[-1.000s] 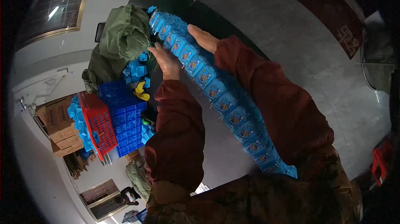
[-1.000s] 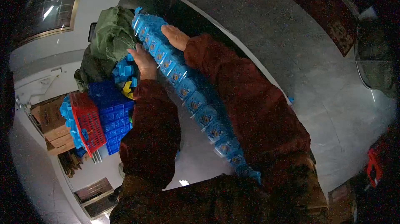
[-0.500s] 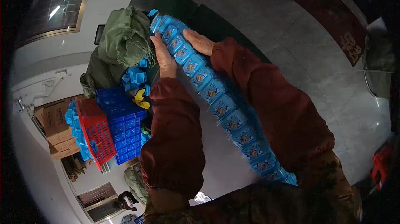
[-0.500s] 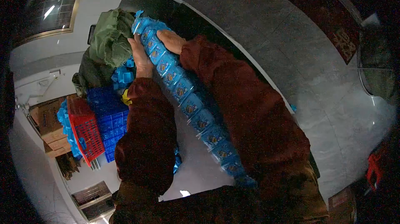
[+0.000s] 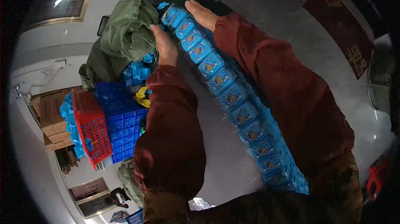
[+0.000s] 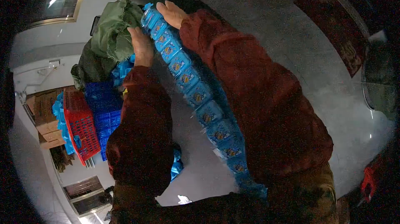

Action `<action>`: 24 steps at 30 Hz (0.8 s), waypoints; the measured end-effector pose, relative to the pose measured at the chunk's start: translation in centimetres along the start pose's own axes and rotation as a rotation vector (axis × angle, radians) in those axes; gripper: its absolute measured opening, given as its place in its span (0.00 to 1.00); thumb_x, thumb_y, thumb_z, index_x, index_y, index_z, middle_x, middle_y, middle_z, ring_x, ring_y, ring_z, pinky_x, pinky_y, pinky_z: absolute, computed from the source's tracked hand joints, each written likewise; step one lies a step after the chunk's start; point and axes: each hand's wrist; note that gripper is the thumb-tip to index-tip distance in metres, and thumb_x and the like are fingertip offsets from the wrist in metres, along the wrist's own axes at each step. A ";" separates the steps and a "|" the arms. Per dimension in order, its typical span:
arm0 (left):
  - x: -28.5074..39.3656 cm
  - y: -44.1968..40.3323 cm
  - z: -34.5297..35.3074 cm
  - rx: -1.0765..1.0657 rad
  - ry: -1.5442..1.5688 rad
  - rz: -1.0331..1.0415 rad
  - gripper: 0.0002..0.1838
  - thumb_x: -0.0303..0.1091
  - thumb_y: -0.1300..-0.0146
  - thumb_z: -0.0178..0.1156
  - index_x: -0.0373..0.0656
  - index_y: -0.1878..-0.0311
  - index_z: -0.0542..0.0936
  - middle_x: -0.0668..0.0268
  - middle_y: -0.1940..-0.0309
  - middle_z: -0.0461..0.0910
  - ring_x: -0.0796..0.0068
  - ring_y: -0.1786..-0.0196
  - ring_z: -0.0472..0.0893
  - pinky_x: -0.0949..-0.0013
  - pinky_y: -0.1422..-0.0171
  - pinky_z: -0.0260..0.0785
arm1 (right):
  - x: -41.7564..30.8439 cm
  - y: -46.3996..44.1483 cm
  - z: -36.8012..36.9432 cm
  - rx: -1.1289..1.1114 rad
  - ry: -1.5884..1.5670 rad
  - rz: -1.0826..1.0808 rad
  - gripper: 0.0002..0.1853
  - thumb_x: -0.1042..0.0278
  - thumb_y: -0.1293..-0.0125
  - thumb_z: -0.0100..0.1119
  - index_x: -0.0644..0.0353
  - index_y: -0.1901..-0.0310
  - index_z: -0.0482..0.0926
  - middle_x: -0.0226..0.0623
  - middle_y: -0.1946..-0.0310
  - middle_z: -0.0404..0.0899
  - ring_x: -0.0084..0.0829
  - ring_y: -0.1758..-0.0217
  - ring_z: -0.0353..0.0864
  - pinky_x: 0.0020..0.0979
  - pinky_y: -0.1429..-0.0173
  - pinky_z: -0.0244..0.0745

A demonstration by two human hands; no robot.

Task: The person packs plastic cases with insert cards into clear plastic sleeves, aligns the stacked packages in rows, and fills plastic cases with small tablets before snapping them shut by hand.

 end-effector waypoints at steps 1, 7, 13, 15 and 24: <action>-0.3 -0.2 -0.2 0.000 0.004 0.005 0.36 0.64 0.36 0.38 0.47 0.34 0.58 0.63 0.37 0.61 0.65 0.37 0.63 0.62 0.33 0.55 | 0.1 -0.5 0.6 0.066 -0.030 -0.016 0.42 0.34 0.37 0.33 0.65 0.34 0.52 0.49 0.32 0.49 0.43 0.29 0.47 0.36 0.28 0.46; -1.3 -0.6 0.3 0.041 -0.070 -0.186 0.40 0.67 0.38 0.35 0.42 0.36 0.60 0.62 0.38 0.63 0.64 0.38 0.64 0.62 0.33 0.55 | 1.7 -2.7 1.1 -0.251 -0.117 -0.073 0.42 0.32 0.38 0.36 0.61 0.33 0.51 0.47 0.32 0.50 0.43 0.30 0.50 0.37 0.29 0.48; -1.0 -0.2 0.8 -0.027 -0.038 -0.175 0.40 0.68 0.38 0.34 0.40 0.38 0.62 0.60 0.41 0.66 0.64 0.41 0.66 0.62 0.35 0.56 | 2.4 -2.2 1.2 -0.266 -0.118 -0.101 0.43 0.31 0.38 0.34 0.58 0.32 0.48 0.45 0.32 0.48 0.43 0.29 0.48 0.37 0.28 0.48; -1.8 -1.3 -0.7 -0.063 -0.035 -0.169 0.44 0.69 0.40 0.34 0.38 0.34 0.53 0.57 0.36 0.58 0.60 0.36 0.60 0.59 0.32 0.51 | 1.7 -1.3 1.2 -0.135 -0.081 -0.048 0.44 0.31 0.39 0.34 0.58 0.32 0.47 0.46 0.31 0.47 0.43 0.29 0.46 0.35 0.28 0.46; -2.0 5.2 -2.6 0.067 0.186 -0.247 0.46 0.71 0.41 0.30 0.41 0.31 0.49 0.56 0.32 0.51 0.57 0.33 0.55 0.55 0.30 0.46 | -3.6 7.1 -3.6 0.084 -0.281 0.152 0.40 0.36 0.34 0.30 0.63 0.32 0.46 0.39 0.30 0.44 0.31 0.27 0.40 0.28 0.27 0.37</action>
Point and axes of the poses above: each hand's wrist, its own y-axis away from the middle knuckle, its own z-axis out of the palm, x = y × z
